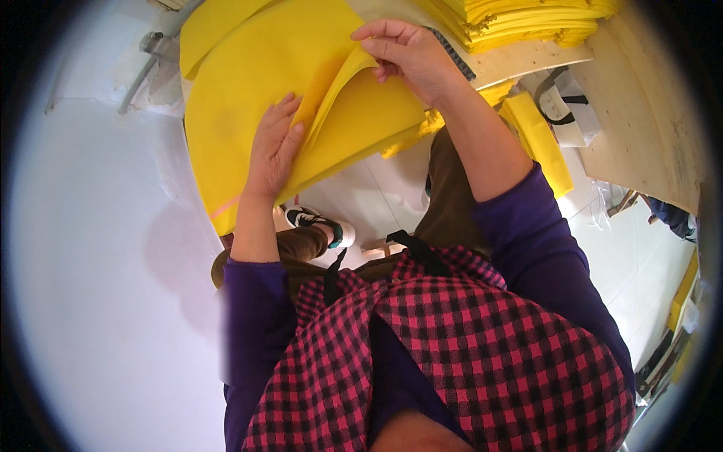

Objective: The person folds yellow sheets in half and stacks them on a table. They repeatedly pick up a sheet, fold it, and place it on a growing pile.

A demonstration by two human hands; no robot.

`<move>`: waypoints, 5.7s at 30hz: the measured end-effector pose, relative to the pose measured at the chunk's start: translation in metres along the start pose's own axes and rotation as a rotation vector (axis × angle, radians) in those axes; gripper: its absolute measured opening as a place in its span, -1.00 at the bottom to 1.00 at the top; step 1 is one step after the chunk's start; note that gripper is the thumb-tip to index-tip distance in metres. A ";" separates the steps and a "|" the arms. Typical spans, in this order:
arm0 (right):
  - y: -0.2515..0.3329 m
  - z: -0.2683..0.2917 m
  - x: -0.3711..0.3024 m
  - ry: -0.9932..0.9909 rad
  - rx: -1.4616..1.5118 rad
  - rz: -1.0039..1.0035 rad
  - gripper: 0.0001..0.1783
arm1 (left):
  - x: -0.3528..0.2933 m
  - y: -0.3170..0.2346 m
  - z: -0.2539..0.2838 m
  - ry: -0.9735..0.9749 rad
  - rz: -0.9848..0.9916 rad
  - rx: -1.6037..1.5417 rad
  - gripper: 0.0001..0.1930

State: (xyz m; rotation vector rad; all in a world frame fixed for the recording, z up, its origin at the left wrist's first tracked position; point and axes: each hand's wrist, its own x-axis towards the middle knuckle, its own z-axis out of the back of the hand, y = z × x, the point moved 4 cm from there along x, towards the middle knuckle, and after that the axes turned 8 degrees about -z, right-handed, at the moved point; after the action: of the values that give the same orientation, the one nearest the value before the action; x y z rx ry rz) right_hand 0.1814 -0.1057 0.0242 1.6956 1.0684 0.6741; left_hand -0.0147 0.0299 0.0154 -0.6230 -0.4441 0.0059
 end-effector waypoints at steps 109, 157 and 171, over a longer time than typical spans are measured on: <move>0.008 0.017 -0.002 0.001 -0.665 0.146 -0.87 | 0.003 -0.007 0.003 0.074 -0.039 -0.012 -0.47; 0.006 0.010 -0.001 0.096 -0.262 0.190 -0.50 | 0.005 -0.009 0.001 0.086 -0.022 0.061 -0.52; 0.009 0.006 -0.005 0.097 -0.255 0.190 -0.49 | 0.006 -0.013 0.001 0.083 -0.013 0.053 -0.53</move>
State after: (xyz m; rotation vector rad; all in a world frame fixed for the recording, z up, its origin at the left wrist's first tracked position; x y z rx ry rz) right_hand 0.1868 -0.1141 0.0312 1.5662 0.8526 0.9798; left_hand -0.0114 0.0205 0.0263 -0.5657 -0.3661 -0.0205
